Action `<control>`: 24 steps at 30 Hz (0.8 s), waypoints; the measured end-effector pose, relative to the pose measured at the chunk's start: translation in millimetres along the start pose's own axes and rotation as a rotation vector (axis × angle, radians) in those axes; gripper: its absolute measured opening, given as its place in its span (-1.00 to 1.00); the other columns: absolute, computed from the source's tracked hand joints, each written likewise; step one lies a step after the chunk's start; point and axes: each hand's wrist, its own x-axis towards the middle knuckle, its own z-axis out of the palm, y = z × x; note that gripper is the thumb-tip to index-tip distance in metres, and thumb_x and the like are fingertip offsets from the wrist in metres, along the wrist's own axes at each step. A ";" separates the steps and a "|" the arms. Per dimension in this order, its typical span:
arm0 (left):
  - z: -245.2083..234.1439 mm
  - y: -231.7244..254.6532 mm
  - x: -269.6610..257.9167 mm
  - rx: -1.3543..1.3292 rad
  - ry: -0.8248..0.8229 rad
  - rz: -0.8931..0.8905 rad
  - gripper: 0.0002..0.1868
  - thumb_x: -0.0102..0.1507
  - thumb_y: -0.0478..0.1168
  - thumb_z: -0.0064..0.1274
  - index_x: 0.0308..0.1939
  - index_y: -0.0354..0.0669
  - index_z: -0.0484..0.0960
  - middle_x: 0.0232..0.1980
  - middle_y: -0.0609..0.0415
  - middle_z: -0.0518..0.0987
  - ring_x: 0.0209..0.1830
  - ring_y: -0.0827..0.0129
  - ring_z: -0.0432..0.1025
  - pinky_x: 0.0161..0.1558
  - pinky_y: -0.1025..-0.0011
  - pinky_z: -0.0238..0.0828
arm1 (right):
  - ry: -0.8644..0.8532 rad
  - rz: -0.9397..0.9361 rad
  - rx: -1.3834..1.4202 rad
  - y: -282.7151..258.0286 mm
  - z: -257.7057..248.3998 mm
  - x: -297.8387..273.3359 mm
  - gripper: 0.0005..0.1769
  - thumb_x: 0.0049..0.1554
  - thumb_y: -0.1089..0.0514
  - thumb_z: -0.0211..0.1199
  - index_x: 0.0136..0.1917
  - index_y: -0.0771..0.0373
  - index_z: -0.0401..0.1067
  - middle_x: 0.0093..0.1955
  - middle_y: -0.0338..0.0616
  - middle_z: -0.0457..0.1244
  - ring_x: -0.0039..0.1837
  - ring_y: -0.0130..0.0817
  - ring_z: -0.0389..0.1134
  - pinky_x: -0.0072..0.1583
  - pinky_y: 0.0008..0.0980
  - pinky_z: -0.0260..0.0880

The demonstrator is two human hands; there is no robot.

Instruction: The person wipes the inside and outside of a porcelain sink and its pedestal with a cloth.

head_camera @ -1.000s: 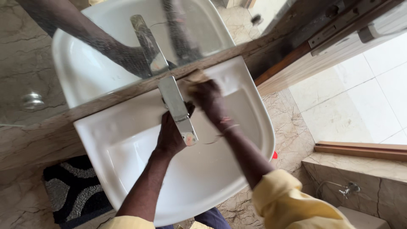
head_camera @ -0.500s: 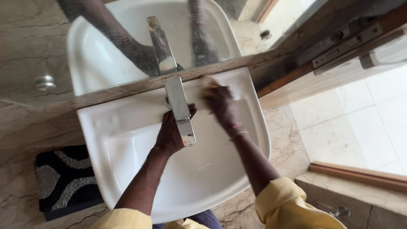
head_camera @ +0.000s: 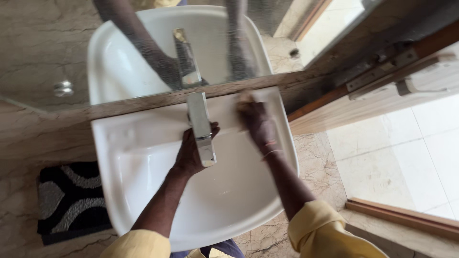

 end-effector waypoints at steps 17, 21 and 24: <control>-2.6 -0.1 2.6 -0.056 0.009 -0.035 -0.25 0.04 -0.25 0.19 0.35 -0.19 0.43 0.43 -0.07 0.42 0.41 0.02 0.27 0.34 0.00 0.13 | 0.127 -0.486 -1.240 -10.4 19.0 8.2 -0.87 0.21 0.18 0.22 0.04 0.07 0.52 0.08 -0.08 0.28 0.08 -0.08 0.38 0.08 -0.08 0.50; -4.5 2.6 2.8 -0.033 0.021 -0.036 -0.30 0.12 -0.29 0.14 0.38 -0.19 0.43 0.44 -0.08 0.42 0.45 -0.01 0.24 0.37 0.00 0.13 | -0.275 -0.762 -1.515 22.5 25.6 -0.7 -0.98 0.18 0.16 0.34 -0.08 0.09 0.56 0.00 -0.16 0.42 0.10 -0.15 0.42 0.23 -0.12 0.39; -3.6 1.1 3.1 -0.049 -0.023 -0.035 -0.29 0.11 -0.27 0.14 0.38 -0.25 0.40 0.45 -0.12 0.40 0.38 -0.01 0.26 0.33 -0.03 0.13 | -0.325 -0.916 -1.480 7.8 17.0 -30.0 -0.79 0.05 0.16 0.36 0.00 0.13 0.57 0.04 -0.08 0.41 0.10 -0.03 0.36 0.20 -0.09 0.34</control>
